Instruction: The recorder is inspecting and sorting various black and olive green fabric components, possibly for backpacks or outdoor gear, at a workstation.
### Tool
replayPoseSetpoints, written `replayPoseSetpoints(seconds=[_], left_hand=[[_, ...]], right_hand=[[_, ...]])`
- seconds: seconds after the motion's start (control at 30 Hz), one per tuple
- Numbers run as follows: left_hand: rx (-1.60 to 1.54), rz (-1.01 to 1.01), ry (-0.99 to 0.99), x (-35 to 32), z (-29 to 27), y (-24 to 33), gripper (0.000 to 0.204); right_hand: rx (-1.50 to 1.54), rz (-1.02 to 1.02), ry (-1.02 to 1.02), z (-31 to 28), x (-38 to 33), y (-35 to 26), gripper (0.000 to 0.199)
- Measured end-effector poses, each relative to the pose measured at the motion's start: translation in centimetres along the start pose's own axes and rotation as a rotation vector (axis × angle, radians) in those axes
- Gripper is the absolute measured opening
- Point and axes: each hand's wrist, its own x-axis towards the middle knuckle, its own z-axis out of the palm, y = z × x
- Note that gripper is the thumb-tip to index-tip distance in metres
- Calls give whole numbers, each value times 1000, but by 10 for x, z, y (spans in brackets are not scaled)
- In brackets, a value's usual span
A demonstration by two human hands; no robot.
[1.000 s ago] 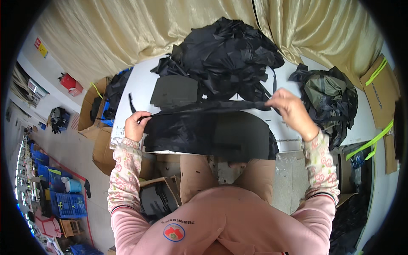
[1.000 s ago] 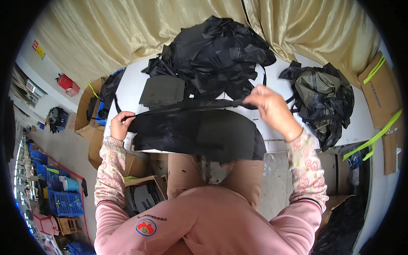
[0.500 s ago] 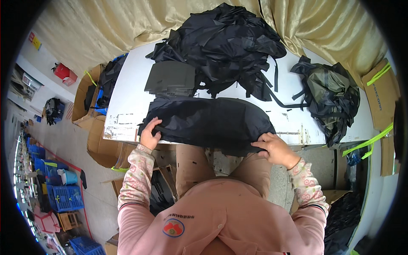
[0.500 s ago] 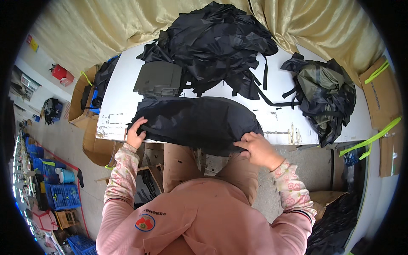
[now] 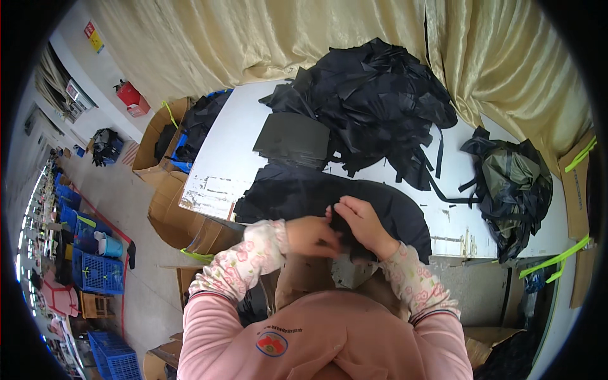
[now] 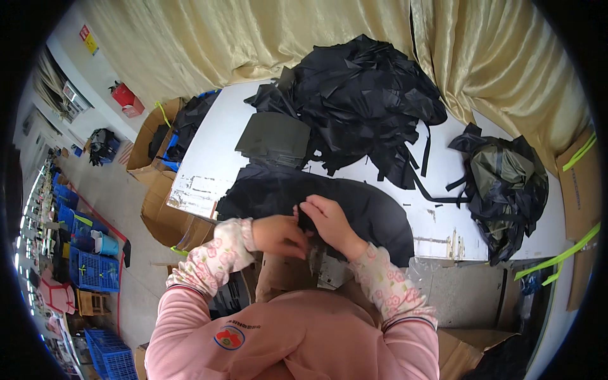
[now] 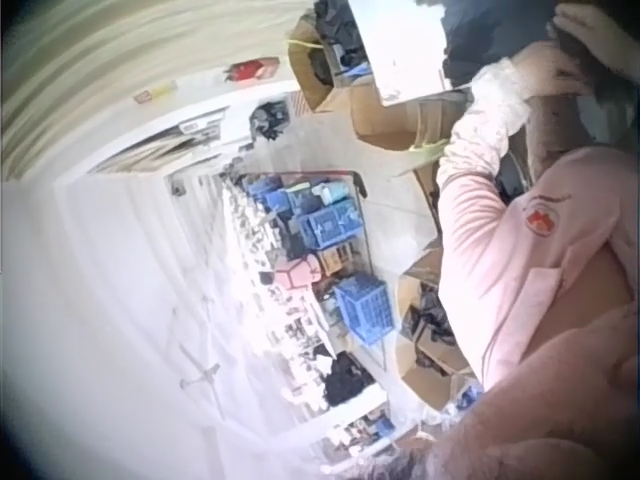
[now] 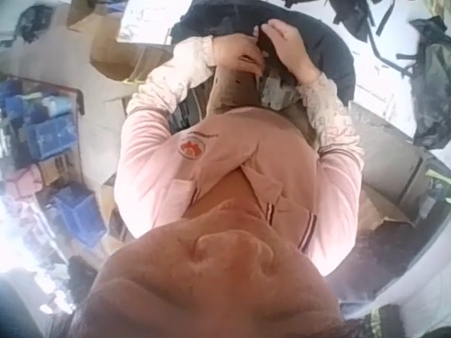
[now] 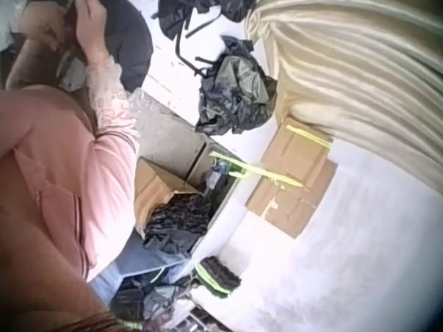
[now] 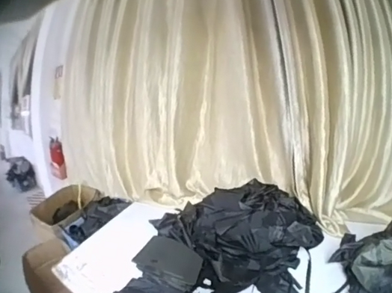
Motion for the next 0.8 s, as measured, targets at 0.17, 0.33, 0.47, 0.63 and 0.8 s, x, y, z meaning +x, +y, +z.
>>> replayPoseSetpoints(seconds=[0.17, 0.33, 0.47, 0.63, 0.8], left_hand=[[324, -581, 756, -37, -75, -113, 25], [731, -1108, 593, -45, -97, -192, 62], [698, -1212, 347, -42, -106, -203, 69], [601, -1093, 398, -37, -112, -179, 43], [231, -840, 784, -31, -124, -150, 33]], right_hand=[[112, -181, 156, -10, -6, -4, 22], [160, -127, 41, 2, -7, 10, 13], [188, -100, 43, 1, -12, 13, 11], [224, -94, 46, 0, -8, 20, 12], [190, -127, 75, 0, -3, 20, 11]])
